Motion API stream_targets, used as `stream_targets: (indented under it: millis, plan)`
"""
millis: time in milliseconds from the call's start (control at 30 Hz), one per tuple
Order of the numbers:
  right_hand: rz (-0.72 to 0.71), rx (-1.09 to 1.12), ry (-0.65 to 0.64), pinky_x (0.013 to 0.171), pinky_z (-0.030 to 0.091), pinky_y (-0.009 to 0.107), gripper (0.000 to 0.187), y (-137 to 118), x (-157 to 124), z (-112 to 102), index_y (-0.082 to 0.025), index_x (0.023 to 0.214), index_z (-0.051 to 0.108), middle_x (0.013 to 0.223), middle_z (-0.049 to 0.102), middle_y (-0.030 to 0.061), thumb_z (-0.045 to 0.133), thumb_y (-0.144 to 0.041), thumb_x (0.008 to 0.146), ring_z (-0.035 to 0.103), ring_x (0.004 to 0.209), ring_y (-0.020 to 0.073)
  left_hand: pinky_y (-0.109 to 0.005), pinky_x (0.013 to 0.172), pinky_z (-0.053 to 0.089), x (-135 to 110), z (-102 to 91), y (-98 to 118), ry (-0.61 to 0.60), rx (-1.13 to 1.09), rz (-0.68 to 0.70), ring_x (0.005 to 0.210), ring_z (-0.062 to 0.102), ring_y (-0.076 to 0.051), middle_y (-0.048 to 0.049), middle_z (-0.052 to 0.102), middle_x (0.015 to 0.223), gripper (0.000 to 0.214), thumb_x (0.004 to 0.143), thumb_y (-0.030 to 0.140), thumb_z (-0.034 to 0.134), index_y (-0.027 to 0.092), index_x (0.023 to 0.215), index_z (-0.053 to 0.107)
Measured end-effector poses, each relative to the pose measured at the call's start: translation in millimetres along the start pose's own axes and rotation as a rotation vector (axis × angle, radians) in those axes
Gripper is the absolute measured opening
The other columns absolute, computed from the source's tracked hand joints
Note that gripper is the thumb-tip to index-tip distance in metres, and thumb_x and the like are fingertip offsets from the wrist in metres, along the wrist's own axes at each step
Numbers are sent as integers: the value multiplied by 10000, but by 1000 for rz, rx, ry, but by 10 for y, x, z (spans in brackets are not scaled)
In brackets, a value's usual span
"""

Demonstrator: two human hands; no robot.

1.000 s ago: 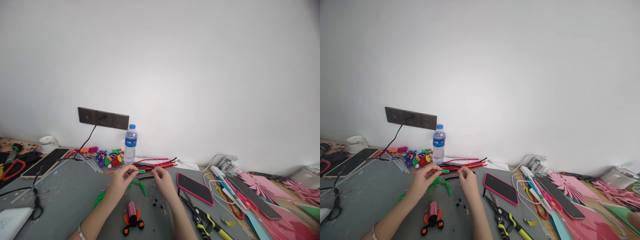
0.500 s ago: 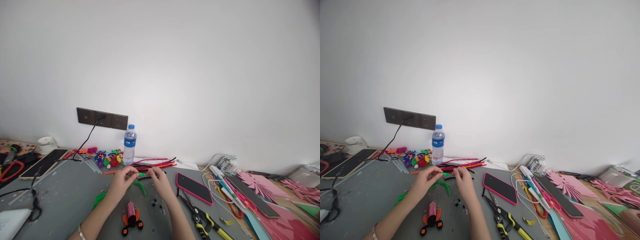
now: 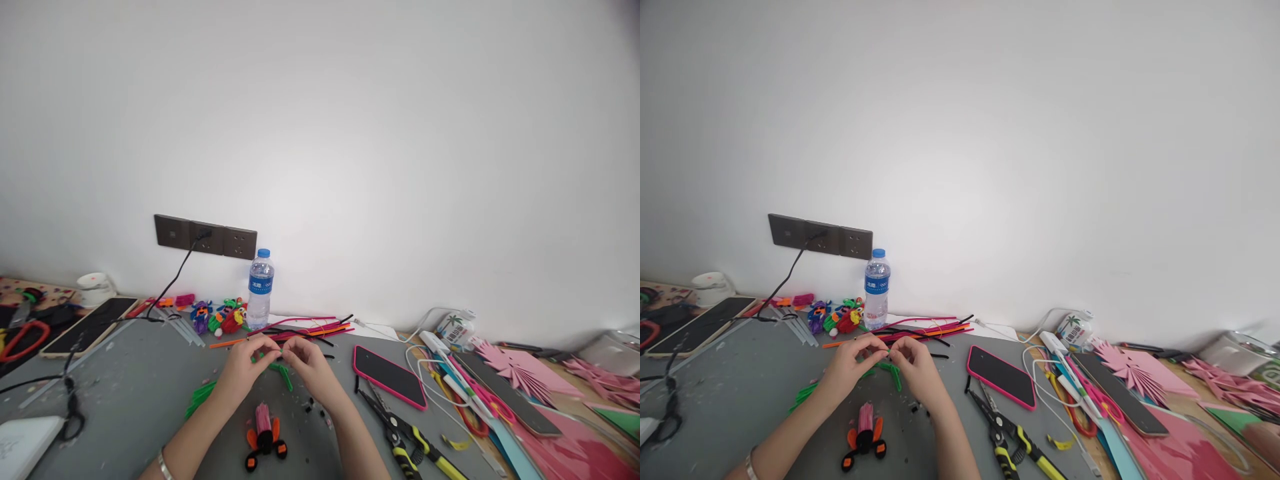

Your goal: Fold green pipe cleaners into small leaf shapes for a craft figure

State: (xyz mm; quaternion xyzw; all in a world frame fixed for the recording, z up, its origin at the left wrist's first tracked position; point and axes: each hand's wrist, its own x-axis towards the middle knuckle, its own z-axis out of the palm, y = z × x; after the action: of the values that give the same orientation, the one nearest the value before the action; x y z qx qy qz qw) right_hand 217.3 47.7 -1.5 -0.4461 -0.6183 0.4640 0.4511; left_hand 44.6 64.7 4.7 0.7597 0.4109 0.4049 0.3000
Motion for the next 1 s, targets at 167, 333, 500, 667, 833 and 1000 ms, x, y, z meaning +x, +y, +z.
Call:
stream_targets:
  millis: [167, 333, 500, 667, 833, 1000]
  plan:
    - [11, 33, -10, 598, 352, 244, 218, -62, -8, -37, -179, 769, 600, 679, 536, -10, 568, -385, 836, 464, 624, 142, -241, 567, 453, 7, -9, -1, -3, 26, 9, 676, 633, -189, -21, 704, 744, 208, 856, 334, 536, 221, 771, 689]
    - [2, -162, 190, 567, 342, 252, 111, 16, 6, -158, -204, 721, 560, 658, 548, -8, 470, -229, 780, 443, 571, 152, -264, 602, 478, 21, 5, -64, -18, 24, -43, 728, 652, -210, -39, 721, 794, 198, 850, 349, 536, 227, 803, 685]
    - [44, -306, 292, 524, 284, 250, 110, 80, 10, -227, -227, 634, 427, 564, 437, -42, 387, -193, 730, 389, 511, 143, -260, 650, 488, -9, 31, -43, -208, -33, -73, 724, 656, -193, -19, 722, 759, 133, 816, 284, 566, 229, 791, 684]
    - [46, -315, 313, 519, 275, 250, 95, 90, 16, -207, -230, 629, 397, 557, 400, -54, 416, -229, 721, 383, 511, 138, -275, 708, 493, -35, 68, -84, -342, 8, -30, 747, 654, -195, -22, 731, 782, 133, 784, 226, 570, 233, 791, 703]
    - [67, -294, 294, 520, 268, 248, 81, 117, 18, -189, -238, 645, 374, 545, 378, -68, 414, -231, 715, 371, 514, 137, -297, 714, 466, -47, 58, -141, -332, 173, 31, 826, 608, -229, -35, 714, 828, 140, 752, 177, 599, 241, 794, 716]
    - [79, -248, 260, 541, 291, 256, 117, 180, 18, -158, -240, 640, 361, 558, 429, -54, 369, -231, 757, 394, 541, 146, -334, 779, 469, -56, 12, -98, -242, 149, 23, 878, 604, -237, -37, 698, 934, 198, 796, 192, 558, 268, 914, 698]
